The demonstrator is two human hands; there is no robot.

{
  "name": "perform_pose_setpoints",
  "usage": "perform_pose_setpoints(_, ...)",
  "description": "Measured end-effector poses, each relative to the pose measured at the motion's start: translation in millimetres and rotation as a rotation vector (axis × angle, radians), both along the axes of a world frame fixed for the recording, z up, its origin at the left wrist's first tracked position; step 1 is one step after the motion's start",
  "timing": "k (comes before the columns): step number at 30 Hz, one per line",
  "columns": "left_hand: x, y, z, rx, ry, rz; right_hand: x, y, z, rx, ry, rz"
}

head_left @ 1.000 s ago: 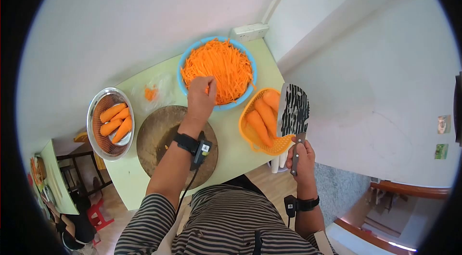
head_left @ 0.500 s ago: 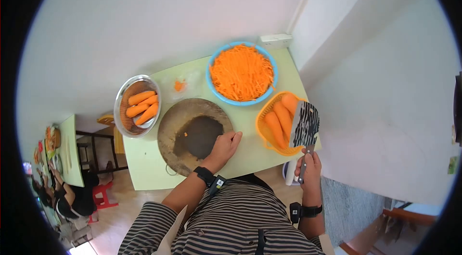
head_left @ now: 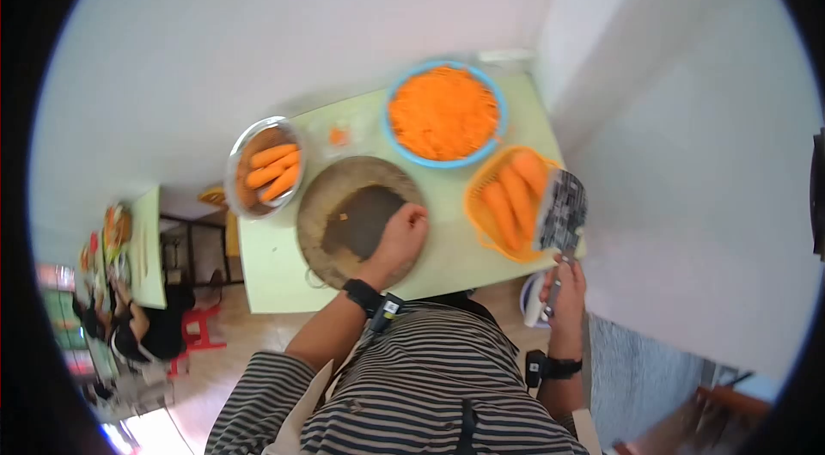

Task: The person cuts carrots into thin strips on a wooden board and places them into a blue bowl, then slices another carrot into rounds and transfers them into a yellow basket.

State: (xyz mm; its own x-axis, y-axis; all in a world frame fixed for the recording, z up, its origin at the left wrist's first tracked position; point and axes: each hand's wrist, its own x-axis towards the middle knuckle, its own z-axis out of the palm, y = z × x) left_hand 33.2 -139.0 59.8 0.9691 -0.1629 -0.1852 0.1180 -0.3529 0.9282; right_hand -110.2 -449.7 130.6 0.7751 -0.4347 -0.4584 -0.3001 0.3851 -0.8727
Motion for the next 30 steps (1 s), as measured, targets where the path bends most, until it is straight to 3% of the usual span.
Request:
perform_pose_setpoints(4, 14, -57, 41, -0.239, 0.448, -0.002, -21, -12, 0, -0.006, -0.029, -0.065)
perform_pose_setpoints(7, 17, -105, 37, -0.366, 0.594, 0.033, -39, -19, 2, -0.005, -0.018, -0.107)
perform_pose_setpoints(11, 37, -152, -24, -0.422, 0.766, -0.016, -71, -27, 0, -0.056, 0.034, -0.182)
perform_pose_setpoints(15, 47, -193, -41, -0.658, 0.648, 0.066, -97, -29, 7, -0.055, 0.088, -0.287)
perform_pose_setpoints(17, 57, -206, -51, -0.379, 0.698, 0.224, -109, -32, 5, -0.056, 0.111, -0.315)
perform_pose_setpoints(18, 60, -212, -77, -0.376, 0.697, 0.220, -113, -33, 4, -0.053, 0.129, -0.337)
perform_pose_setpoints(20, 63, -222, -134, -0.004, 0.571, 0.477, -120, -36, 0, -0.053, 0.127, -0.358)
perform_pose_setpoints(23, 54, -221, -86, 0.123, 0.592, 0.390, -123, -42, -4, -0.052, 0.128, -0.373)
perform_pose_setpoints(26, 64, -221, -153, 0.105, 0.575, 0.354, -118, -46, -6, -0.055, 0.131, -0.352)
perform_pose_setpoints(30, 59, -219, -157, 0.201, 0.454, 0.363, -108, -52, -9, -0.079, 0.126, -0.284)
